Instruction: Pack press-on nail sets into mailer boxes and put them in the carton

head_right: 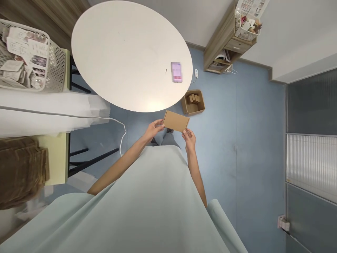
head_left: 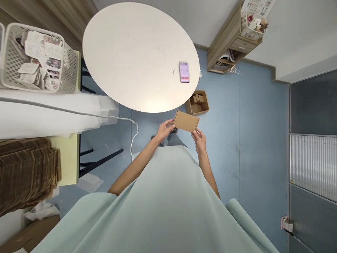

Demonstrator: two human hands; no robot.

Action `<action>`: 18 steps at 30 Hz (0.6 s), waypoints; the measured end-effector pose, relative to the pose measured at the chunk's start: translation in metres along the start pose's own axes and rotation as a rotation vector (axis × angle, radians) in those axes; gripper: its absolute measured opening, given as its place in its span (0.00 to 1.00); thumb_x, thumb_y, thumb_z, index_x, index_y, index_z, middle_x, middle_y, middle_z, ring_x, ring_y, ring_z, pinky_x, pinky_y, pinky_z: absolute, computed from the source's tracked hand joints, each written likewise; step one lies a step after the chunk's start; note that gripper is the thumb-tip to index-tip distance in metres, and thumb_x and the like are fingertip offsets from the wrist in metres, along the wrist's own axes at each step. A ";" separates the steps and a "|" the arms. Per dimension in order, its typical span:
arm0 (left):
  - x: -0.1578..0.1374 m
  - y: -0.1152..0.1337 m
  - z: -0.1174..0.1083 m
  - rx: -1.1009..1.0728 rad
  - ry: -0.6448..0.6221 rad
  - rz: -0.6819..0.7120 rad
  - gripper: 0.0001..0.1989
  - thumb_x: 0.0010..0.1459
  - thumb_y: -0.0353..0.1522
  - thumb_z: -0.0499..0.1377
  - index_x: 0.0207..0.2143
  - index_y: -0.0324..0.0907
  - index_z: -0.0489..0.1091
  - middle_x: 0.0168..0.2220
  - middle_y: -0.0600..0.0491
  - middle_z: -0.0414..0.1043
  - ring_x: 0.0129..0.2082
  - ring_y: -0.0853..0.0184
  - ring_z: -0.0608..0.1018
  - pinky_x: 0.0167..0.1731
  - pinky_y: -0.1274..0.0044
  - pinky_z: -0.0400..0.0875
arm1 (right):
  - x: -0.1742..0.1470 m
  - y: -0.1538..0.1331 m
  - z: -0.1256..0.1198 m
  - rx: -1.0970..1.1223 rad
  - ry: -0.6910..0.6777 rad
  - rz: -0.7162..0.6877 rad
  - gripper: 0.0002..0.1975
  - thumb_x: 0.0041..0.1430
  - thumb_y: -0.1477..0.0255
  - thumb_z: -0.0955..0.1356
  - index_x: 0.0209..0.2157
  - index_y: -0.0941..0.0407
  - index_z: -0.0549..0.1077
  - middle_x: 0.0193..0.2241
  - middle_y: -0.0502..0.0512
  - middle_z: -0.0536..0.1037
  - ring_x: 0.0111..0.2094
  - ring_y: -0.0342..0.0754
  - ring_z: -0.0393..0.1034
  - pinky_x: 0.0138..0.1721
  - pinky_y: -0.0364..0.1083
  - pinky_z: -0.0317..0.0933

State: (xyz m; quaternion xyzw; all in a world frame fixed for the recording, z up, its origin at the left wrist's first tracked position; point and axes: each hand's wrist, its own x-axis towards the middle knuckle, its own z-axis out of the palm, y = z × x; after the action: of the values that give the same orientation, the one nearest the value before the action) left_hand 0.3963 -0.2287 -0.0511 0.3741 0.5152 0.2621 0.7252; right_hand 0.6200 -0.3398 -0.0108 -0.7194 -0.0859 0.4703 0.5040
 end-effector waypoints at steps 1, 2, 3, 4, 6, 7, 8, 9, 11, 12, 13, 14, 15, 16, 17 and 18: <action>-0.001 -0.001 0.004 0.010 -0.007 0.001 0.34 0.61 0.43 0.72 0.66 0.39 0.76 0.66 0.36 0.79 0.60 0.51 0.86 0.66 0.54 0.80 | -0.001 0.001 -0.007 0.024 0.006 0.016 0.31 0.49 0.55 0.84 0.51 0.52 0.78 0.55 0.61 0.88 0.58 0.55 0.86 0.64 0.54 0.78; -0.001 -0.002 0.008 0.019 -0.013 -0.002 0.35 0.61 0.43 0.73 0.66 0.39 0.76 0.65 0.36 0.80 0.59 0.51 0.86 0.66 0.54 0.80 | 0.000 0.001 -0.013 0.041 0.006 0.029 0.31 0.48 0.56 0.85 0.50 0.52 0.78 0.54 0.59 0.88 0.56 0.54 0.86 0.63 0.52 0.78; -0.001 -0.002 0.013 0.025 -0.015 -0.008 0.35 0.60 0.44 0.74 0.66 0.39 0.76 0.64 0.36 0.81 0.59 0.51 0.86 0.67 0.53 0.79 | 0.002 0.000 -0.019 0.053 -0.001 0.041 0.31 0.48 0.56 0.85 0.49 0.52 0.78 0.52 0.58 0.89 0.55 0.53 0.87 0.62 0.51 0.78; -0.001 -0.002 0.018 0.028 -0.013 -0.019 0.35 0.59 0.43 0.75 0.65 0.39 0.76 0.63 0.36 0.82 0.58 0.51 0.86 0.67 0.53 0.79 | 0.004 -0.001 -0.026 0.059 -0.013 0.050 0.31 0.47 0.57 0.86 0.49 0.52 0.78 0.50 0.57 0.89 0.53 0.52 0.87 0.61 0.50 0.79; 0.003 -0.001 0.031 0.029 -0.001 -0.044 0.34 0.58 0.41 0.76 0.64 0.39 0.77 0.61 0.37 0.83 0.56 0.51 0.86 0.68 0.53 0.78 | 0.012 -0.006 -0.040 0.061 -0.041 0.068 0.30 0.47 0.58 0.86 0.47 0.51 0.78 0.47 0.55 0.89 0.51 0.51 0.88 0.57 0.49 0.80; 0.005 0.000 0.040 0.028 0.007 -0.056 0.33 0.58 0.40 0.76 0.63 0.39 0.77 0.60 0.37 0.83 0.56 0.52 0.87 0.68 0.54 0.78 | 0.018 -0.010 -0.048 0.057 -0.056 0.077 0.29 0.47 0.58 0.86 0.47 0.51 0.77 0.45 0.55 0.89 0.50 0.51 0.88 0.55 0.49 0.80; 0.009 0.001 0.051 0.028 0.017 -0.066 0.32 0.58 0.39 0.76 0.62 0.39 0.77 0.60 0.38 0.83 0.56 0.52 0.87 0.68 0.54 0.78 | 0.024 -0.013 -0.056 0.051 -0.067 0.088 0.29 0.47 0.58 0.87 0.46 0.51 0.77 0.44 0.54 0.89 0.49 0.51 0.88 0.53 0.48 0.80; 0.012 0.002 0.063 0.026 0.028 -0.073 0.30 0.59 0.38 0.75 0.62 0.39 0.77 0.59 0.38 0.83 0.55 0.53 0.87 0.68 0.55 0.78 | 0.030 -0.017 -0.066 0.045 -0.077 0.098 0.29 0.47 0.58 0.87 0.45 0.51 0.77 0.43 0.54 0.89 0.48 0.52 0.88 0.51 0.48 0.80; 0.021 0.002 0.093 0.022 0.053 -0.085 0.26 0.62 0.36 0.73 0.61 0.39 0.77 0.57 0.40 0.84 0.54 0.56 0.87 0.67 0.57 0.78 | 0.046 -0.026 -0.087 0.037 -0.090 0.111 0.29 0.46 0.58 0.87 0.44 0.51 0.76 0.42 0.53 0.89 0.46 0.51 0.88 0.49 0.47 0.79; 0.025 0.001 0.110 0.019 0.067 -0.094 0.24 0.63 0.35 0.71 0.60 0.39 0.76 0.56 0.40 0.84 0.53 0.57 0.87 0.67 0.58 0.79 | 0.054 -0.031 -0.098 0.036 -0.095 0.110 0.30 0.45 0.57 0.87 0.44 0.51 0.76 0.42 0.53 0.89 0.45 0.51 0.88 0.48 0.46 0.78; 0.030 0.000 0.127 0.017 0.083 -0.106 0.22 0.65 0.34 0.70 0.59 0.39 0.76 0.55 0.41 0.85 0.52 0.58 0.87 0.66 0.58 0.79 | 0.062 -0.036 -0.110 0.036 -0.096 0.102 0.31 0.45 0.57 0.87 0.44 0.51 0.75 0.42 0.53 0.88 0.45 0.51 0.88 0.47 0.46 0.78; 0.034 -0.002 0.145 0.017 0.099 -0.120 0.20 0.66 0.33 0.69 0.58 0.40 0.75 0.54 0.42 0.85 0.50 0.60 0.87 0.65 0.59 0.79 | 0.071 -0.041 -0.121 0.036 -0.095 0.089 0.31 0.44 0.56 0.87 0.45 0.51 0.75 0.42 0.54 0.88 0.44 0.52 0.88 0.47 0.46 0.78; 0.038 -0.005 0.164 0.017 0.118 -0.137 0.18 0.67 0.33 0.68 0.57 0.40 0.75 0.53 0.42 0.85 0.49 0.61 0.87 0.64 0.59 0.80 | 0.080 -0.047 -0.132 0.034 -0.088 0.075 0.32 0.44 0.55 0.87 0.45 0.52 0.75 0.43 0.54 0.88 0.44 0.52 0.88 0.46 0.47 0.78; 0.042 -0.008 0.181 0.019 0.140 -0.155 0.15 0.68 0.32 0.67 0.55 0.41 0.74 0.52 0.43 0.85 0.48 0.61 0.87 0.63 0.59 0.80 | 0.088 -0.053 -0.143 0.032 -0.074 0.061 0.33 0.44 0.55 0.87 0.46 0.52 0.76 0.44 0.55 0.87 0.43 0.52 0.88 0.46 0.47 0.78; 0.045 -0.011 0.198 0.022 0.163 -0.172 0.13 0.68 0.32 0.67 0.53 0.41 0.73 0.51 0.43 0.85 0.46 0.62 0.87 0.62 0.60 0.81 | 0.097 -0.059 -0.154 0.028 -0.058 0.050 0.34 0.43 0.55 0.87 0.47 0.53 0.76 0.45 0.55 0.87 0.42 0.52 0.88 0.45 0.47 0.77; 0.049 -0.014 0.214 0.030 0.184 -0.187 0.12 0.69 0.32 0.67 0.52 0.41 0.72 0.50 0.44 0.84 0.45 0.63 0.87 0.61 0.60 0.81 | 0.106 -0.065 -0.164 0.021 -0.047 0.043 0.34 0.43 0.55 0.87 0.48 0.53 0.77 0.46 0.56 0.87 0.41 0.51 0.88 0.45 0.47 0.77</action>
State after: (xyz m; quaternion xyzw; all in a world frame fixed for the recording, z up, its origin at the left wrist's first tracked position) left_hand 0.6139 -0.2577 -0.0488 0.3099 0.6159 0.2188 0.6905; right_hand 0.8251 -0.3512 -0.0127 -0.7047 -0.0774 0.4984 0.4991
